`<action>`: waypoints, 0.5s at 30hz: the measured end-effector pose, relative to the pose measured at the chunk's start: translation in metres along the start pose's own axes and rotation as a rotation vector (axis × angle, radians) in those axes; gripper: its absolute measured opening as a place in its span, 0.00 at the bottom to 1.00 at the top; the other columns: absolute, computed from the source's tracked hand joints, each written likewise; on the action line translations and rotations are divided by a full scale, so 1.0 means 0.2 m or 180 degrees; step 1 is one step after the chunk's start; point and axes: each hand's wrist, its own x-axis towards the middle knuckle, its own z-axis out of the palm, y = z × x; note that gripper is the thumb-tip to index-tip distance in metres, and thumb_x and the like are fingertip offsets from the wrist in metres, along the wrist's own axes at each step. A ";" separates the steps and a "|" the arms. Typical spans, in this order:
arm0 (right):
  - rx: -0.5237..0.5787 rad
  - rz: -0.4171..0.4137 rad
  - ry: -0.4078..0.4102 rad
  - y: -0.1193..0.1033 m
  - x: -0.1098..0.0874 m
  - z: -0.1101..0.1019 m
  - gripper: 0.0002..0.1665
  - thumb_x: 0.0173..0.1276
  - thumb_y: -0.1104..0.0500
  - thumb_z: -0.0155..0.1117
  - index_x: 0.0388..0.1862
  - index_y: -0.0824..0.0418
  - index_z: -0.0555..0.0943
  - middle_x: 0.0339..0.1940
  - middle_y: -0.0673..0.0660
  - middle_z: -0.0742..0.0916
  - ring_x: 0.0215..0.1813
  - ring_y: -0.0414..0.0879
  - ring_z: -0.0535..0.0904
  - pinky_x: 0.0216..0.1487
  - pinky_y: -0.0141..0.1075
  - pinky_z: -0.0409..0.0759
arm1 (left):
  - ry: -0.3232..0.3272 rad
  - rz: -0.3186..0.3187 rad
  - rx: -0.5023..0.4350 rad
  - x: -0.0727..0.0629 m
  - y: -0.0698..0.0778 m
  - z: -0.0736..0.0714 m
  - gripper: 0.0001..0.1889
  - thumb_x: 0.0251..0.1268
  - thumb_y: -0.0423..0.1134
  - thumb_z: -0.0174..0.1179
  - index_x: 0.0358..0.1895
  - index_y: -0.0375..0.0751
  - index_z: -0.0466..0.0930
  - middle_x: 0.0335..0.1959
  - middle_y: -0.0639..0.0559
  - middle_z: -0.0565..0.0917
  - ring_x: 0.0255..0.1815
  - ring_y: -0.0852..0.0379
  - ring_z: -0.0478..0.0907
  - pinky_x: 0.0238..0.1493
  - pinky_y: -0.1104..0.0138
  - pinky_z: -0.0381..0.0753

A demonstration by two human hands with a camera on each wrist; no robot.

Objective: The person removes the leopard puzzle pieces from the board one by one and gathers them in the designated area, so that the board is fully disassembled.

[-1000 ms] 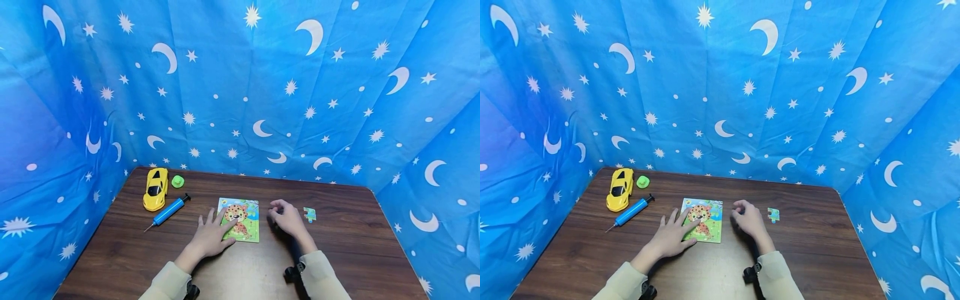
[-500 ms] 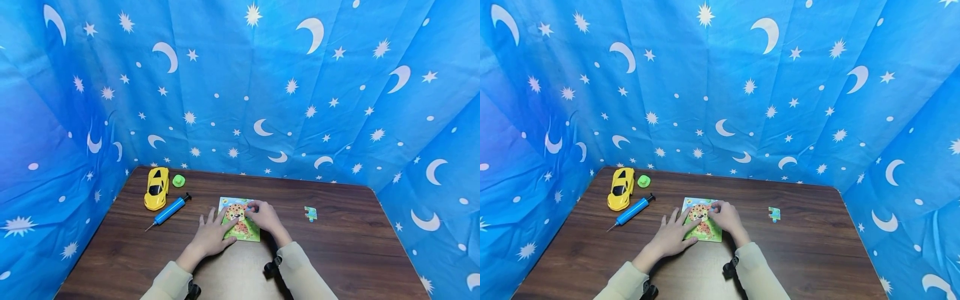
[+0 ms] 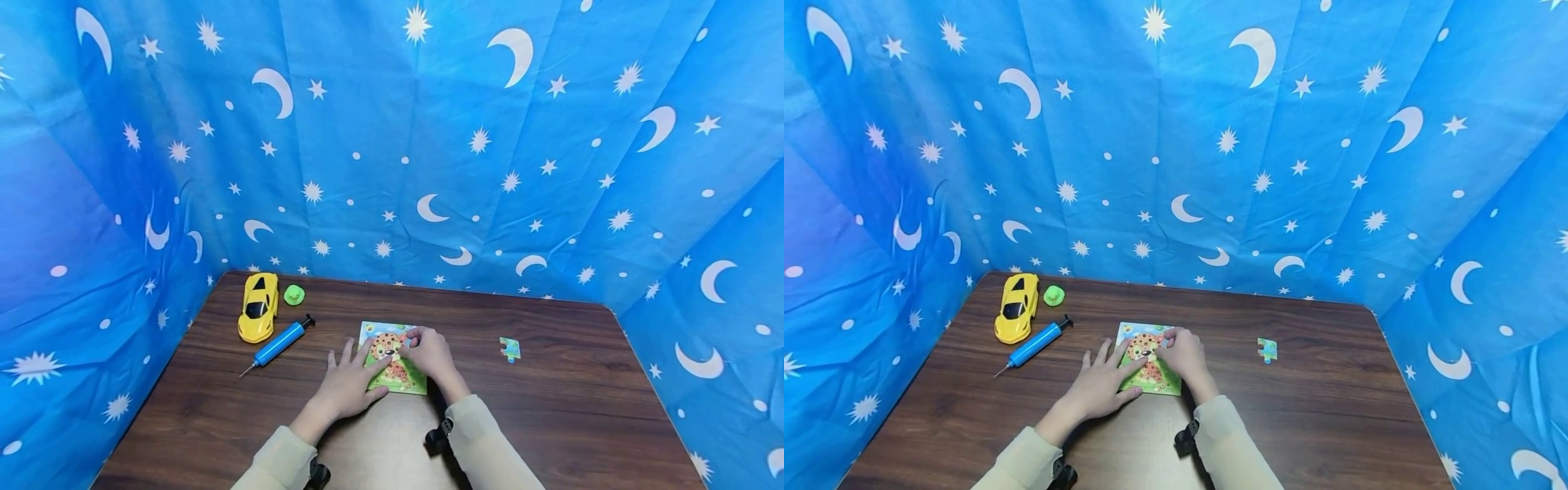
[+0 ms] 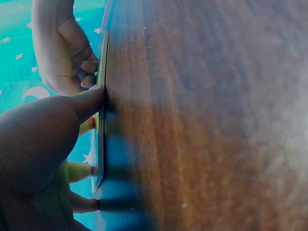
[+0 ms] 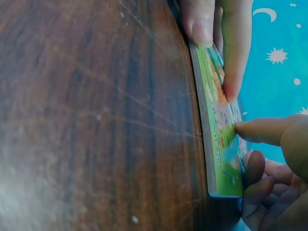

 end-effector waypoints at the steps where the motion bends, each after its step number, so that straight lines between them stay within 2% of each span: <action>1: -0.0004 0.0004 0.0006 0.00 0.00 0.00 0.19 0.65 0.57 0.78 0.50 0.64 0.85 0.29 0.50 0.82 0.27 0.44 0.74 0.33 0.39 0.74 | 0.0009 0.0002 0.0000 0.00 0.00 0.00 0.34 0.75 0.68 0.52 0.80 0.68 0.64 0.84 0.42 0.53 0.80 0.24 0.49 0.64 0.22 0.55; 8: 0.0005 -0.0001 0.0014 -0.01 -0.01 -0.01 0.18 0.65 0.57 0.77 0.48 0.64 0.84 0.30 0.50 0.82 0.29 0.44 0.74 0.35 0.40 0.76 | 0.0018 -0.0006 0.0030 0.00 0.01 0.00 0.34 0.75 0.68 0.52 0.80 0.68 0.64 0.85 0.42 0.53 0.80 0.24 0.48 0.64 0.22 0.55; 15: -0.0040 -0.0021 0.0066 -0.01 -0.02 0.00 0.19 0.65 0.57 0.78 0.49 0.63 0.83 0.37 0.51 0.84 0.34 0.46 0.76 0.39 0.43 0.78 | 0.0007 -0.0012 0.0024 0.00 0.01 0.00 0.34 0.75 0.68 0.52 0.80 0.68 0.64 0.85 0.42 0.52 0.80 0.24 0.48 0.64 0.21 0.55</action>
